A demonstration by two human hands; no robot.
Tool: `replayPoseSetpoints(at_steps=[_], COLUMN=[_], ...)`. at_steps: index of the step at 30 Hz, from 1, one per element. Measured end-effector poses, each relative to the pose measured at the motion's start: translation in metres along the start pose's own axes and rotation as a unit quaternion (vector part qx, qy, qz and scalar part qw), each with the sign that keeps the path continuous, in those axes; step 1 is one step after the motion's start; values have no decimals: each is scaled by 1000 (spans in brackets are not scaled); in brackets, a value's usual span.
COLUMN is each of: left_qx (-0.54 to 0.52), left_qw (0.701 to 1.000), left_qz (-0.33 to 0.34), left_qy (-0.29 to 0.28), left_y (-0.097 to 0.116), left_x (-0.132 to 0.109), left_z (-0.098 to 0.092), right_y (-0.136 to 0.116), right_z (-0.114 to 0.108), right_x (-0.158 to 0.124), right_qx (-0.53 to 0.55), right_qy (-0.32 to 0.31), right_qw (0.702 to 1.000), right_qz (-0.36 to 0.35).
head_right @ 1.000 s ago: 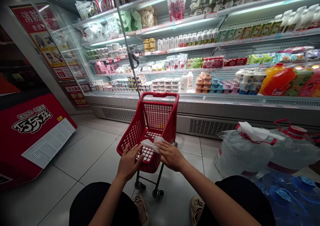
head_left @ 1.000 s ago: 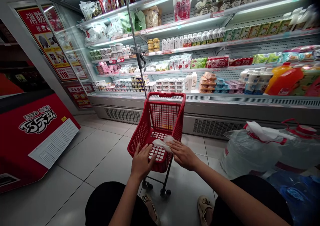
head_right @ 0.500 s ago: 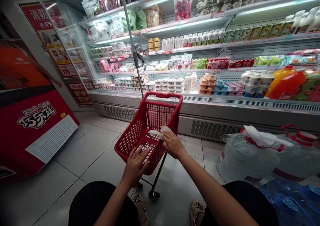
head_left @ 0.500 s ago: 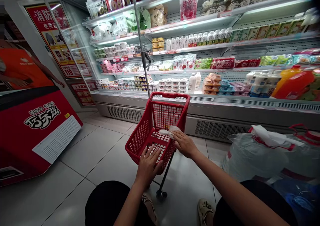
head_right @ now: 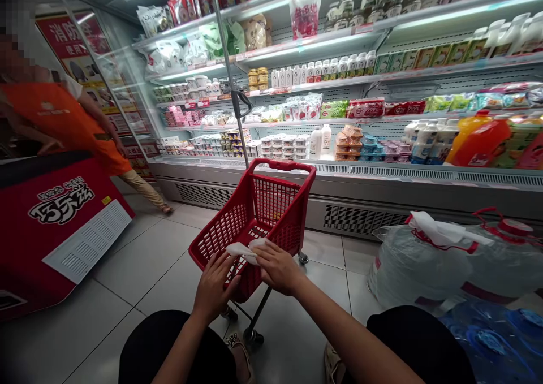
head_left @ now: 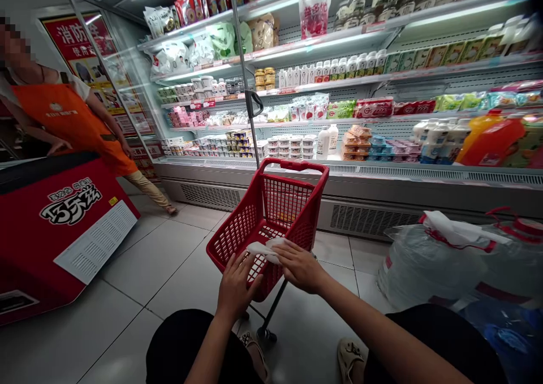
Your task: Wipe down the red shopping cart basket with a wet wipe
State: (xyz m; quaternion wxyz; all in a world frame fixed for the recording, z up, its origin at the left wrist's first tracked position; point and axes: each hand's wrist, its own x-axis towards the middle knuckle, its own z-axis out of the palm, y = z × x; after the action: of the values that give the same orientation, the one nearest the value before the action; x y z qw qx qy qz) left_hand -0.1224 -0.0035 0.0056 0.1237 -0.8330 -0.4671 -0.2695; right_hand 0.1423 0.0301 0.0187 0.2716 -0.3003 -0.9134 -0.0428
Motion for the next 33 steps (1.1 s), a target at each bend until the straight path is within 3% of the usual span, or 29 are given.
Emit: replayPoseSetpoints(at_steps=[7,16,20,27,30,33], left_qx=[9,-33,-29,-14,-1,8], left_qw=[999,998,997,999,998,994], left_qz=[29,15,-11,18,-4,-23], left_qy=[-21,-53,-64,-40,-66,-106], left_y=[-8,-35,-28,40,46,41], left_x=[10,22,39,82,85,85], left_z=[-1,-22,-21,32,39,33], right_y=[87,125,120,53,65,103], right_z=[-21,-34,-35,-8,-27,-62], right_x=[8,-7,-14,-15,-29,-51], right_qx=[-91,-140,-160,-122,-141,-171], right_qy=[21,49,91,79,61,66], right_qw=[993,982,969,981,981,971], right_qz=[68,121,162,128,123,154])
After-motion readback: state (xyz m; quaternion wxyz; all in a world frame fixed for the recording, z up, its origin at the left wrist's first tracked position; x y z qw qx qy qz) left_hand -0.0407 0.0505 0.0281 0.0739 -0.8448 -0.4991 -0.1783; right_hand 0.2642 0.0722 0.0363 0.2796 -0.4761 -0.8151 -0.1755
